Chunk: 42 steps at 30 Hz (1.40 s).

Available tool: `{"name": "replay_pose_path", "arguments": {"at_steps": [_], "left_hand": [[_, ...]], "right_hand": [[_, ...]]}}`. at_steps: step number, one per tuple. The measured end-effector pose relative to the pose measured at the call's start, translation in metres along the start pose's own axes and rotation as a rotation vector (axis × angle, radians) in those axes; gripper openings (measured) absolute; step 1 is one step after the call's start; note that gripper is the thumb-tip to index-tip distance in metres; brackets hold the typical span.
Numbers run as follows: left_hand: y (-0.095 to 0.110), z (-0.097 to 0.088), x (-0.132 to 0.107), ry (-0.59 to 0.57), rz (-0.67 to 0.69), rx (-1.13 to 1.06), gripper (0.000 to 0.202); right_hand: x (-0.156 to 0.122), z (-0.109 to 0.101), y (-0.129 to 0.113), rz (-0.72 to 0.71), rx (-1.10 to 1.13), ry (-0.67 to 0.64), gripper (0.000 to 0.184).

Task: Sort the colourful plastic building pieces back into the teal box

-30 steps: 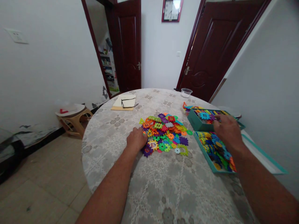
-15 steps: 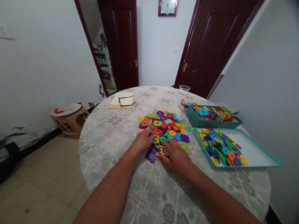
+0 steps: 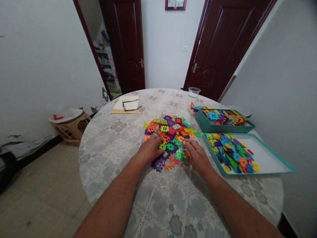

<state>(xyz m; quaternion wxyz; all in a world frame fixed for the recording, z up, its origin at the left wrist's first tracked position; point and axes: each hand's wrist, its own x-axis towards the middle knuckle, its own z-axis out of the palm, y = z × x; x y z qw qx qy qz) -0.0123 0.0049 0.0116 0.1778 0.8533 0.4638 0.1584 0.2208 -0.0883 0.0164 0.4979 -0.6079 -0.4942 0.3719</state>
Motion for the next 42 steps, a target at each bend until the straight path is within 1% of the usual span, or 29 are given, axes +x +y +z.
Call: {"name": "replay_pose_path", "arguments": {"at_steps": [2,4,7,12,15,19,22,26,30,33,36,38,39,42], "left_hand": [[0.002,-0.001,0.001,-0.009,0.009,0.048,0.041],[0.003,-0.003,0.002,-0.012,0.02,0.084,0.03],[0.003,-0.005,0.005,0.0,0.019,0.089,0.022],[0.002,-0.007,0.007,0.036,-0.005,-0.021,0.02],[0.005,-0.01,0.007,0.088,-0.045,-0.109,0.022],[0.008,-0.015,0.006,0.175,-0.089,-0.229,0.021],[0.007,-0.017,0.006,0.186,-0.131,-0.326,0.021],[0.006,-0.016,0.008,0.137,-0.171,-0.526,0.019],[0.014,-0.011,0.008,0.023,-0.152,-0.728,0.018],[0.026,-0.005,0.005,-0.083,-0.127,-0.802,0.021],[0.034,-0.003,0.001,-0.164,-0.079,-0.843,0.023],[0.036,-0.006,0.0,-0.179,-0.047,-0.816,0.024],[0.035,-0.01,-0.001,-0.164,-0.03,-0.765,0.025],[0.029,-0.021,-0.001,-0.1,0.011,-0.525,0.024]], "right_hand": [[0.001,-0.001,0.0,0.05,0.025,0.003,0.049],[0.002,-0.001,0.0,0.072,0.013,0.012,0.049],[0.002,0.0,0.0,0.092,0.016,-0.002,0.049],[0.002,0.001,0.003,0.044,0.058,-0.125,0.047],[0.001,0.002,0.005,-0.012,0.052,-0.169,0.044],[0.0,0.002,0.006,-0.072,0.047,-0.195,0.031],[0.001,0.001,0.007,-0.082,-0.003,-0.154,0.027],[0.001,0.0,0.01,-0.092,-0.084,-0.105,0.035],[0.001,0.002,0.013,-0.164,-0.12,-0.075,0.038],[0.002,0.004,0.016,-0.164,-0.105,-0.111,0.039],[0.002,0.005,0.017,-0.182,-0.067,-0.203,0.038],[0.002,0.004,0.015,-0.204,-0.101,-0.242,0.035],[0.002,0.003,0.015,-0.21,-0.129,-0.24,0.034],[0.004,-0.002,0.013,-0.212,-0.158,-0.165,0.032]]}}
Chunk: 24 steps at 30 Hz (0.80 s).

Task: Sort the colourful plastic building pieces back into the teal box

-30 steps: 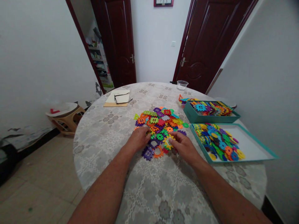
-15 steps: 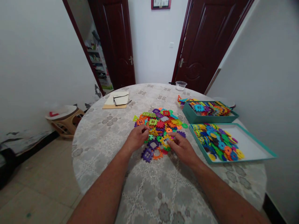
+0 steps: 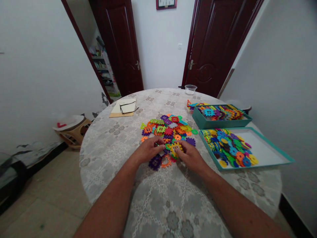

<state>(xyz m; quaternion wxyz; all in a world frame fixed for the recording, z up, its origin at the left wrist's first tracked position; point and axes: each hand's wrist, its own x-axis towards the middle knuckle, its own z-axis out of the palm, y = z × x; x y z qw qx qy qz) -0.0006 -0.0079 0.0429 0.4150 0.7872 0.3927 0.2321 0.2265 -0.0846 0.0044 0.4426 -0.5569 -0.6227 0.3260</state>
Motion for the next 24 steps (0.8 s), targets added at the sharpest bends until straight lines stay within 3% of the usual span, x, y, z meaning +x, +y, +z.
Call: {"name": "replay_pose_path", "arguments": {"at_steps": [4,10,17,24], "left_hand": [[0.002,-0.007,-0.006,-0.036,-0.039,0.328,0.02],[0.013,0.01,-0.027,-0.058,-0.108,0.671,0.039],[0.012,0.015,-0.039,-0.055,-0.163,0.653,0.022],[0.009,0.036,-0.049,0.107,-0.17,0.739,0.022]], "right_hand": [[0.003,-0.009,0.0,-0.007,-0.03,0.044,0.027],[0.006,-0.017,0.0,-0.025,-0.148,0.092,0.026],[0.005,-0.017,-0.004,-0.054,-0.199,0.061,0.015],[0.003,-0.019,-0.007,-0.065,-0.223,0.057,0.016]]}}
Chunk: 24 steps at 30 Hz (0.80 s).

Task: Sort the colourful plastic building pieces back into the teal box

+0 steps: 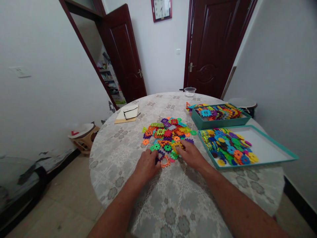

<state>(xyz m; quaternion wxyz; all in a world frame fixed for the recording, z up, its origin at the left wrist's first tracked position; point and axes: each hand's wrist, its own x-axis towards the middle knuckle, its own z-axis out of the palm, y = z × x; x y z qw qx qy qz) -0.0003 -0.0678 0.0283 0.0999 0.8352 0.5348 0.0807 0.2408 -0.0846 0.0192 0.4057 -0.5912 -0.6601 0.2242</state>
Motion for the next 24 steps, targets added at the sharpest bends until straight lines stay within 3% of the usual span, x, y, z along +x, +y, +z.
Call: {"name": "replay_pose_path", "arguments": {"at_steps": [6,13,18,21,24], "left_hand": [[-0.011,-0.002,-0.017,0.0,-0.017,-0.085,0.05],[-0.021,-0.009,-0.034,-0.032,-0.085,-0.07,0.029],[-0.028,0.002,-0.036,0.119,-0.016,-0.205,0.042],[-0.025,0.006,-0.034,0.242,0.096,-0.233,0.047],[-0.014,0.007,-0.03,0.341,0.216,-0.204,0.051]], "right_hand": [[0.001,-0.001,0.007,-0.015,-0.085,0.002,0.017],[0.003,0.001,0.015,-0.077,-0.025,0.078,0.034],[0.004,-0.006,0.007,0.012,0.038,0.135,0.028],[0.002,-0.008,-0.004,0.143,0.312,-0.072,0.025],[-0.005,-0.001,-0.016,0.185,0.526,-0.288,0.025]]}}
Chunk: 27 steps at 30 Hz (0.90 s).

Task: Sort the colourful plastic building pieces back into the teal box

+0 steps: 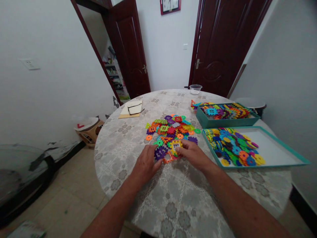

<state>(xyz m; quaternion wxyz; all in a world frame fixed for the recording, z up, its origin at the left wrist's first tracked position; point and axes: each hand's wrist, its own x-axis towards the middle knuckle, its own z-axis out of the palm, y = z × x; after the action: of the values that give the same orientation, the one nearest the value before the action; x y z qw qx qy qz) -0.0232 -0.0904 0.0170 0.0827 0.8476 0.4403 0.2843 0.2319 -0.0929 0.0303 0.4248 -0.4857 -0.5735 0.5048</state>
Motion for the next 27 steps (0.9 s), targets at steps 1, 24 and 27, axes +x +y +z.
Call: {"name": "replay_pose_path", "arguments": {"at_steps": [1,24,27], "left_hand": [[0.004,0.002,0.002,0.019,0.041,0.008,0.052],[0.011,0.03,0.003,-0.197,0.045,0.206,0.022],[0.008,0.034,0.003,-0.197,0.08,0.19,0.016]], "right_hand": [[-0.002,0.005,0.0,0.002,0.009,-0.038,0.024],[0.008,-0.007,0.005,0.02,-0.077,0.278,0.024],[0.007,-0.006,0.003,0.021,-0.062,0.268,0.025]]}}
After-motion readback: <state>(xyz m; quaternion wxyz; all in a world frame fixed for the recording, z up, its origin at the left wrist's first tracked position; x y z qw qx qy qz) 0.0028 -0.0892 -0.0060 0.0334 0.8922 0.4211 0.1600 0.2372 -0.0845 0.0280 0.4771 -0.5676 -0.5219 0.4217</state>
